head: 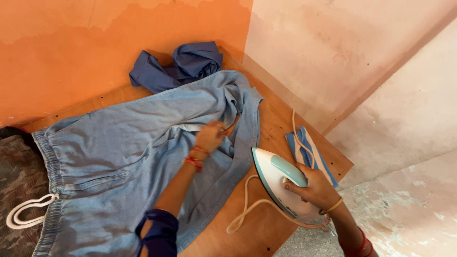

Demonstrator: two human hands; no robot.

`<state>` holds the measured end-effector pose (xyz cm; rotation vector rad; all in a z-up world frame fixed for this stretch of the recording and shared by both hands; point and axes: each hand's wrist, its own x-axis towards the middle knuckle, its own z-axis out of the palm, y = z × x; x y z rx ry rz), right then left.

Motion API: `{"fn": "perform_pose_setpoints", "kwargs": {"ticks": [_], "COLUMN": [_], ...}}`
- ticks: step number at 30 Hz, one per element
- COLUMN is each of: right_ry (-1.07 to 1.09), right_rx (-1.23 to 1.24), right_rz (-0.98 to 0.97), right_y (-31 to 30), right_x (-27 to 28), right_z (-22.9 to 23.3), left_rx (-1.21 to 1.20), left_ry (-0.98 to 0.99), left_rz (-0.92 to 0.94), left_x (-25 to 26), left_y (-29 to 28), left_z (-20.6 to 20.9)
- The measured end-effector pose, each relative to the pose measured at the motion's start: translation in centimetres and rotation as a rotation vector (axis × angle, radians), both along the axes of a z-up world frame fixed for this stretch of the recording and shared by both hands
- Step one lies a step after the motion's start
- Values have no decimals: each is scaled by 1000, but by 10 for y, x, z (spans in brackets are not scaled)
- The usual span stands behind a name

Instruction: The person irons a pair of camouflage-patterned pants on a wooden table, then switches to ironing a pair of light blue pants. The person uses a white and blue iron and smooths the fabric with their hands between passes.

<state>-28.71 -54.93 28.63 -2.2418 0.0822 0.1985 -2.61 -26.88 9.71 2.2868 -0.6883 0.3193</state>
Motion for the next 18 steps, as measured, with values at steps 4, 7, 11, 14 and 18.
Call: {"fn": "perform_pose_setpoints", "kwargs": {"ticks": [4,7,11,14,18], "right_ry": [-25,9,55,40,12], "right_rx": [18,-3,-33,-24,-48], "right_rz": [6,-20,-69,-49,-27], "right_y": [-1,-5,-10,-12,-6], "right_x": [10,10,7,8,20], "right_z": [-13,-16,-15,-16,-17], "left_rx": [151,215,173,54,-113], "left_ry": [185,230,151,124,-73], "left_rz": [48,101,12,-90,-81], "left_x": [2,21,60,87,115], "left_y": [-55,-74,-85,-85,-108], "left_z": [9,-22,-61,-37,43]}}
